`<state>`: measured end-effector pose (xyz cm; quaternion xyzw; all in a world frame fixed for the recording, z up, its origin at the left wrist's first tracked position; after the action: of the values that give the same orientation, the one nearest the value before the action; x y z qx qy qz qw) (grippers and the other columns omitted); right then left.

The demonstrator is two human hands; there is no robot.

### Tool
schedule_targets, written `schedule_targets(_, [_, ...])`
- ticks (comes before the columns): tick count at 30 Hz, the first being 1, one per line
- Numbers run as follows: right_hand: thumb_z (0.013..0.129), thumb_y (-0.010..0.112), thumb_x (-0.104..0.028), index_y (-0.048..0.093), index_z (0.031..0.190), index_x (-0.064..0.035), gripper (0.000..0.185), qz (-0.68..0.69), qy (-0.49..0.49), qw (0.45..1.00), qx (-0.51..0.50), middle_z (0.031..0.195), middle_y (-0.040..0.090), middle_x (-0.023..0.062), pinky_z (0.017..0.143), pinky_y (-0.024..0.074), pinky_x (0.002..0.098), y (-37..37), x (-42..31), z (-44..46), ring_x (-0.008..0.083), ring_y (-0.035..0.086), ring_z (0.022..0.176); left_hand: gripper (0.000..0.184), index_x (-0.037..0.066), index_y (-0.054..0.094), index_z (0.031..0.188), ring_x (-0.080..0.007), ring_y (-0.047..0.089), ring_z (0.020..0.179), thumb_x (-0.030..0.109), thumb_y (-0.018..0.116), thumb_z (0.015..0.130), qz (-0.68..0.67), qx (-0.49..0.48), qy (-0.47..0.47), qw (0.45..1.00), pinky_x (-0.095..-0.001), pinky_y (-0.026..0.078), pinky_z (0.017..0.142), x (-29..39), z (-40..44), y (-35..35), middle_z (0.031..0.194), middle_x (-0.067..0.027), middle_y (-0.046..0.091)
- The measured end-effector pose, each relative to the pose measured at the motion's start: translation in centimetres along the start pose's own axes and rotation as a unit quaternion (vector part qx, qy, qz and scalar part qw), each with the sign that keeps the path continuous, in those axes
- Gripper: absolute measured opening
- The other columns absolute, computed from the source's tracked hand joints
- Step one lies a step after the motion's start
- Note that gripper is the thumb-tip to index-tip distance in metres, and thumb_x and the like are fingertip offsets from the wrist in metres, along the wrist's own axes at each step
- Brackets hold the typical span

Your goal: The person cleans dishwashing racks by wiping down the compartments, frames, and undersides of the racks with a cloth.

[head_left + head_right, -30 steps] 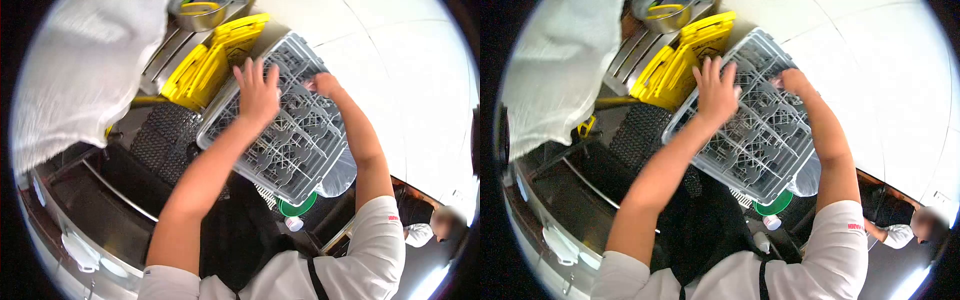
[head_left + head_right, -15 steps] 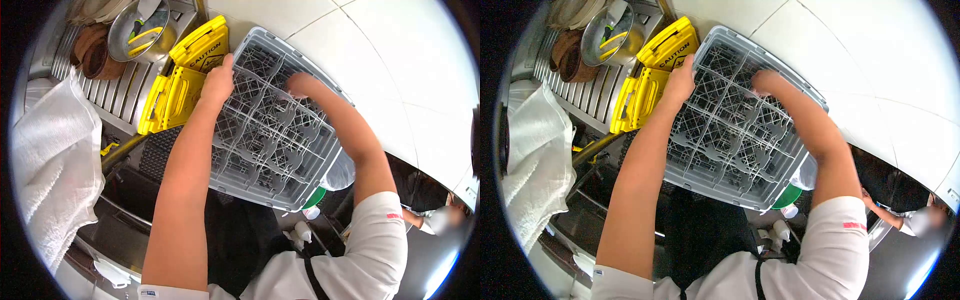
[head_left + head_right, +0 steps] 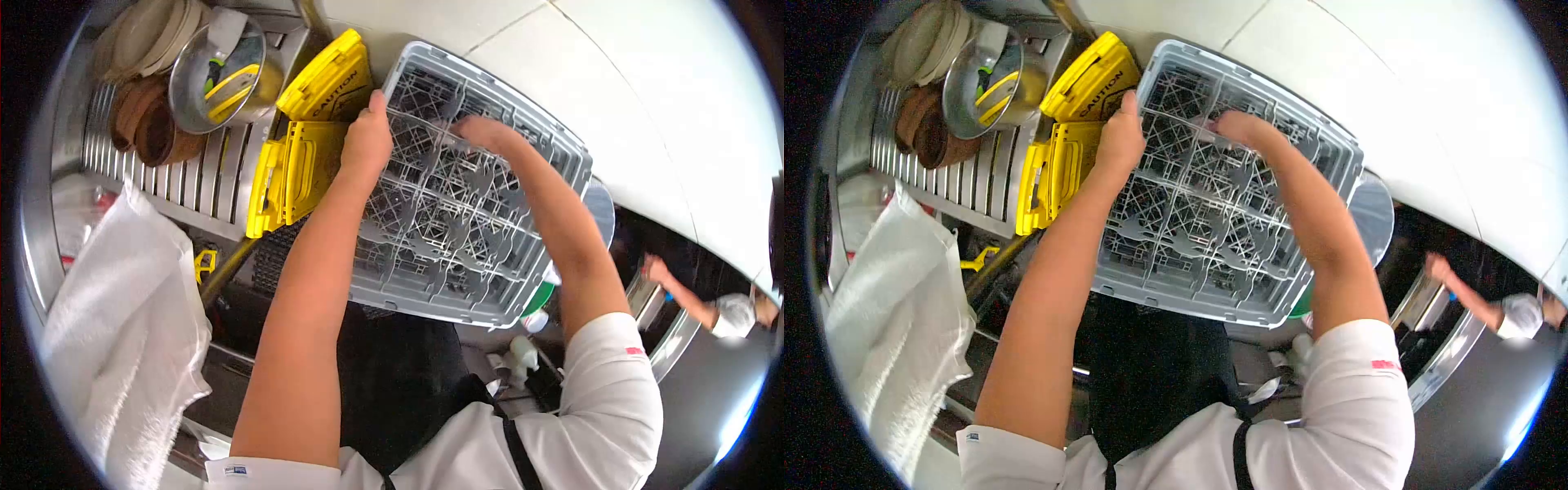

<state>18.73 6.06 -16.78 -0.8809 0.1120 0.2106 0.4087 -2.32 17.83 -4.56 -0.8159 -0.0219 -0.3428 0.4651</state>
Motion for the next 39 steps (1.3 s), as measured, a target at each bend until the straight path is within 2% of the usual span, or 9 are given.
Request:
schedule_targets(6, [0.097, 0.049, -0.032, 0.063, 0.121, 0.0037, 0.045, 0.302, 0.297, 0.906, 0.018, 0.096, 0.071, 0.0227, 0.068, 0.0544, 0.0393, -8.5, -7.9, -8.7, 0.0307, 0.069, 0.072, 0.036, 0.002, 0.037, 0.131, -0.0478, 0.063, 0.097, 0.005, 0.044, 0.095, -0.010, -0.002, 0.019, 1.000, -0.0529, 0.053, 0.084, 0.2, 0.1, 0.1, 0.111, -0.0308, 0.060])
schedule_targets(9, [0.097, 0.049, -0.031, 0.064, 0.120, 0.0008, 0.043, 0.070, 0.219, 0.973, 0.002, 0.095, 0.070, 0.0196, 0.077, 0.0542, 0.0425, -2.0, -1.7, -1.3, 0.0318, 0.068, 0.080, 0.038, 0.003, 0.035, 0.134, -0.0472, 0.063, 0.100, 0.006, 0.043, 0.096, -0.003, -0.005, 0.023, 1.000, -0.0528, 0.052, 0.085, 0.2, 0.3, 0.0, 0.112, -0.0314, 0.059])
schedule_targets(12, [0.097, 0.047, -0.039, 0.066, 0.114, 0.0014, 0.048, 0.203, 0.259, 0.944, -0.009, 0.099, 0.069, 0.0236, 0.082, 0.0530, 0.0460, -1.7, -1.9, -0.8, 0.0352, 0.068, 0.086, 0.038, 0.005, 0.036, 0.138, -0.0467, 0.062, 0.104, 0.016, 0.037, 0.102, 0.002, -0.028, 0.004, 1.000, -0.0524, 0.051, 0.089, 0.1, 0.4, 0.4, 0.117, -0.0295, 0.059])
schedule_targets(16, [0.097, 0.048, -0.040, 0.066, 0.109, 0.0010, 0.047, 0.230, 0.298, 0.895, 0.241, 0.101, 0.067, 0.0297, 0.085, 0.0501, 0.0491, -7.6, -8.1, -9.4, 0.0414, 0.066, 0.096, 0.047, 0.003, 0.043, 0.136, -0.0453, 0.059, 0.109, 0.033, 0.023, 0.105, -0.061, -0.034, -0.052, 0.996, -0.0523, 0.046, 0.094, 0.1, 0.0, 0.1, 0.119, -0.0271, 0.062])
schedule_targets(19, [0.099, 0.048, -0.030, 0.064, 0.102, 0.0000, 0.034, 0.306, 0.386, 0.667, 0.559, 0.084, 0.068, 0.0214, 0.073, 0.0546, 0.0501, -4.3, -10.8, -15.0, 0.0419, 0.067, 0.079, 0.058, 0.000, 0.054, 0.124, -0.0451, 0.061, 0.104, 0.043, 0.021, 0.105, -0.019, 0.016, -0.007, 1.000, -0.0523, 0.045, 0.093, 0.2, -0.1, 0.1, 0.110, -0.0286, 0.065])
schedule_targets(23, [0.102, 0.049, -0.036, 0.058, 0.101, -0.0119, 0.025, 0.815, 0.198, -0.014, 0.544, 0.063, 0.042, -0.0044, 0.048, 0.0504, 0.0453, 3.3, -14.7, -9.7, 0.0141, 0.047, 0.051, 0.047, 0.000, 0.049, 0.124, -0.0433, 0.064, 0.084, 0.039, 0.034, 0.102, -0.040, 0.016, -0.027, 0.999, -0.0502, 0.051, 0.075, 1.1, -0.7, -0.6, 0.091, -0.0253, 0.066])
schedule_targets(27, [0.102, 0.048, -0.020, 0.047, 0.110, -0.0070, 0.016, 0.811, 0.049, -0.195, 0.550, 0.100, 0.051, 0.0091, 0.065, 0.0570, 0.0594, 3.3, -10.5, -4.5, 0.0288, 0.057, 0.074, 0.039, -0.001, 0.040, 0.130, -0.0468, 0.064, 0.080, 0.016, 0.050, 0.096, 0.098, 0.058, 0.069, 0.991, -0.0530, 0.050, 0.072, 1.6, 0.0, -0.3, 0.087, -0.0277, 0.065])
schedule_targets(30, [0.103, 0.033, -0.054, 0.045, 0.115, -0.0095, 0.048, 0.807, 0.108, -0.300, 0.498, 0.105, 0.053, 0.0053, 0.075, 0.0553, 0.0613, 5.6, -6.8, 0.0, 0.0288, 0.058, 0.099, 0.044, -0.002, 0.036, 0.131, -0.0492, 0.063, 0.082, 0.007, 0.054, 0.092, 0.125, 0.059, 0.092, 0.986, -0.0556, 0.048, 0.073, 1.4, -0.4, 0.0, 0.089, -0.0304, 0.065])
schedule_targets(39, [0.103, 0.030, -0.053, 0.043, 0.091, -0.0161, 0.041, 0.750, 0.098, -0.400, 0.518, 0.081, 0.047, -0.0002, 0.054, 0.0449, 0.0391, 4.0, -8.0, -1.8, 0.0176, 0.046, 0.059, 0.046, -0.003, 0.034, 0.132, -0.0507, 0.062, 0.086, 0.008, 0.056, 0.093, 0.140, 0.046, 0.076, 0.986, -0.0553, 0.048, 0.075, 2.5, -0.6, -0.3, 0.093, -0.0316, 0.065])
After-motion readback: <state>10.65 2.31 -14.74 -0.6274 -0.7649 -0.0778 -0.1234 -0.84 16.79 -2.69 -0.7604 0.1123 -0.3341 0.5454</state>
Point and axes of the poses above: each hand's wrist, its own z-axis towards the middle knuckle, its own y-axis out of the palm, x = y × z, the point moved 8 cm from there along z, towards the middle knuckle
